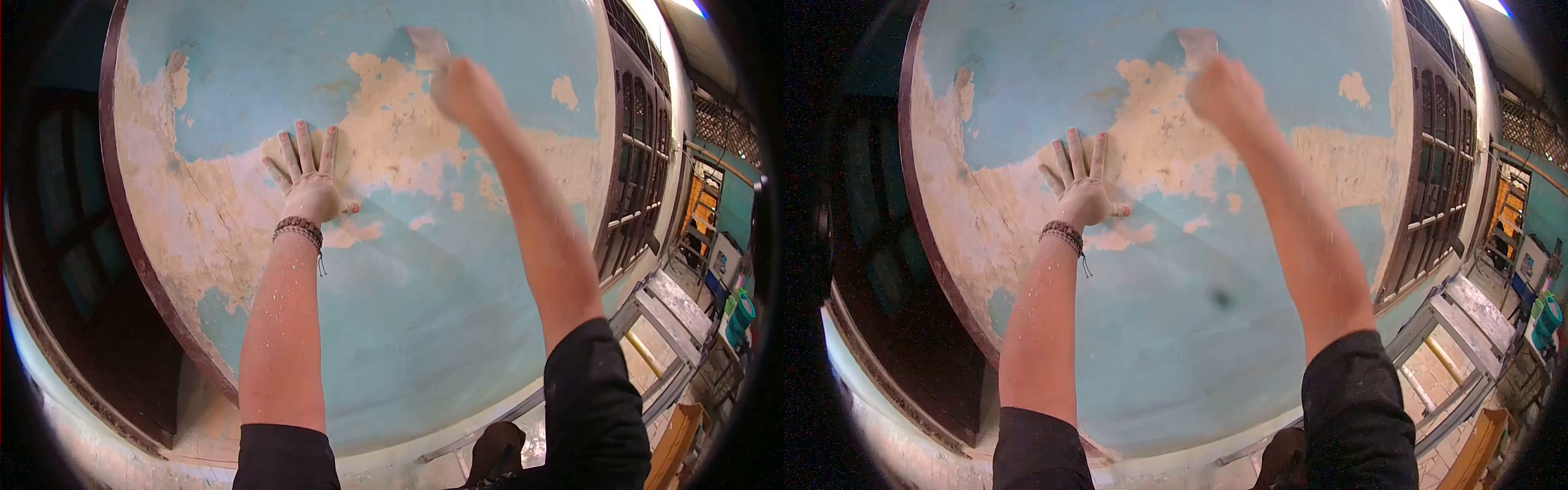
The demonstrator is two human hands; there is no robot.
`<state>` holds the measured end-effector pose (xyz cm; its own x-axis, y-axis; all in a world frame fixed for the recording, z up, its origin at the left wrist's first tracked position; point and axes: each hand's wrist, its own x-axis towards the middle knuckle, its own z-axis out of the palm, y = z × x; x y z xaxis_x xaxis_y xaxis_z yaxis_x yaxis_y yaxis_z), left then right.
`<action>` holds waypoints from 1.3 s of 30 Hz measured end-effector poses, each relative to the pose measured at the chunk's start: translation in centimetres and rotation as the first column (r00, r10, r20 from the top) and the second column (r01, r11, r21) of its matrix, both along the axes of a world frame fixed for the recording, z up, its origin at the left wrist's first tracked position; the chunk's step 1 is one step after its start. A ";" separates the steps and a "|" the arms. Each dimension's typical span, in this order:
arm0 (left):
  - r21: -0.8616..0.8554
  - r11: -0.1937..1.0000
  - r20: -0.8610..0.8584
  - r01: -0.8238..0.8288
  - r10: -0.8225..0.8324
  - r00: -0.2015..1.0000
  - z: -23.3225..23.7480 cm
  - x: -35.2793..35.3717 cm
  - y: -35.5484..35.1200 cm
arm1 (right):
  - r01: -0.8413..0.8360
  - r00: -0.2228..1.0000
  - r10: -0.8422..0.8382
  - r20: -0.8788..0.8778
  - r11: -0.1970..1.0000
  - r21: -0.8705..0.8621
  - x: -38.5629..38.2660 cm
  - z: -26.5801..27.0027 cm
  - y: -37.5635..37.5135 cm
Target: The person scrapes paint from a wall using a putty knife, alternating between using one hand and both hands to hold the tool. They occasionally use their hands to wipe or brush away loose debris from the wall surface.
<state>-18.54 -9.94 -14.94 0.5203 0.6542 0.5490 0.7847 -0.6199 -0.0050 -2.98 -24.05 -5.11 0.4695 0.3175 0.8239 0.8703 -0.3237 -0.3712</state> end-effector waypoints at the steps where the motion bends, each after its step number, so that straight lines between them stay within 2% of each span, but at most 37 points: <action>1: 0.017 1.000 0.015 0.011 -0.011 1.000 0.0 0.0 0.2 | 0.004 0.998 -0.004 0.064 1.000 -0.008 -0.5 -3.5 0.1; 2: 0.003 1.000 0.016 0.010 -0.010 1.000 0.0 0.0 0.2 | 0.007 0.992 -0.004 0.127 1.000 -0.021 -0.9 -5.9 0.1; 5: 0.007 1.000 0.012 -0.019 0.019 1.000 -0.2 0.0 0.6 | 0.011 0.996 -0.007 0.089 0.999 -0.052 -1.8 -7.0 0.1; 7: 0.050 0.999 0.022 0.021 -0.023 1.000 -0.2 0.3 1.2 | 0.023 0.969 -0.037 0.244 0.998 0.061 1.6 -2.7 2.5; 9: 0.041 0.999 0.013 0.027 -0.027 1.000 -0.3 0.2 1.0 | -0.020 0.992 0.018 0.122 1.000 0.020 0.4 2.7 1.6; 12: 0.052 0.998 0.026 0.034 -0.035 0.999 -0.5 0.1 1.4 | -0.030 0.981 0.024 0.194 0.999 0.026 0.4 -0.2 1.8; 14: 0.072 0.997 0.040 0.037 -0.040 0.998 -0.6 0.3 1.6 | 0.035 0.980 -0.019 0.198 0.996 -0.079 -2.2 -6.9 0.8; 16: 0.050 0.998 0.040 0.033 -0.035 0.999 -0.5 0.2 1.4 | 0.010 0.985 0.005 0.173 0.996 -0.086 -2.5 -8.6 0.8; 17: 0.055 0.998 0.042 0.028 -0.030 0.999 -0.5 0.0 1.5 | -0.016 0.988 0.026 0.152 0.997 -0.071 -2.4 -8.6 0.8; 21: 0.061 0.996 0.041 0.057 -0.060 0.997 -0.5 0.1 1.3 | 0.054 0.974 -0.040 0.222 0.997 -0.058 -1.3 -0.8 1.3; 23: 0.051 0.997 0.032 0.054 -0.056 0.998 -0.4 -0.1 1.4 | -0.005 0.996 0.016 0.083 0.991 -0.133 -2.4 0.6 0.7; 24: 0.060 0.997 0.038 0.056 -0.059 0.998 -0.5 -0.1 1.4 | -0.005 0.997 0.016 0.080 0.990 -0.139 -2.5 -1.5 0.9; 26: 0.070 0.996 0.054 0.055 -0.059 0.997 -0.6 0.0 1.5 | 0.007 0.972 0.007 0.235 0.998 -0.058 -3.1 -7.3 1.4; 29: 0.078 0.997 0.047 0.025 -0.029 0.998 -0.3 0.0 1.5 | -0.079 0.965 0.077 0.250 0.997 -0.003 -3.8 -7.2 2.4; 32: 0.057 0.997 0.053 0.045 -0.048 0.997 -0.3 0.0 1.2 | -0.075 0.957 0.077 0.281 0.997 -0.020 -3.8 -1.2 3.8; 33: 0.051 0.997 0.054 0.055 -0.058 0.997 -0.2 -0.1 1.2 | -0.081 0.954 0.082 0.288 0.997 -0.018 -4.3 -0.9 3.6; 35: 0.038 0.997 0.053 0.064 -0.066 0.996 -0.4 -0.3 1.3 | -0.055 0.968 0.074 0.241 0.995 -0.085 -5.4 -1.4 3.1; 38: 0.056 0.995 0.060 0.077 -0.080 0.995 -0.6 -0.3 1.5 | -0.057 0.963 0.082 0.256 0.993 -0.104 -6.7 -6.8 2.7; 39: 0.057 0.996 0.063 0.076 -0.080 0.995 -0.6 -0.3 1.4 | -0.058 0.961 0.083 0.264 0.993 -0.101 -7.0 -6.2 2.9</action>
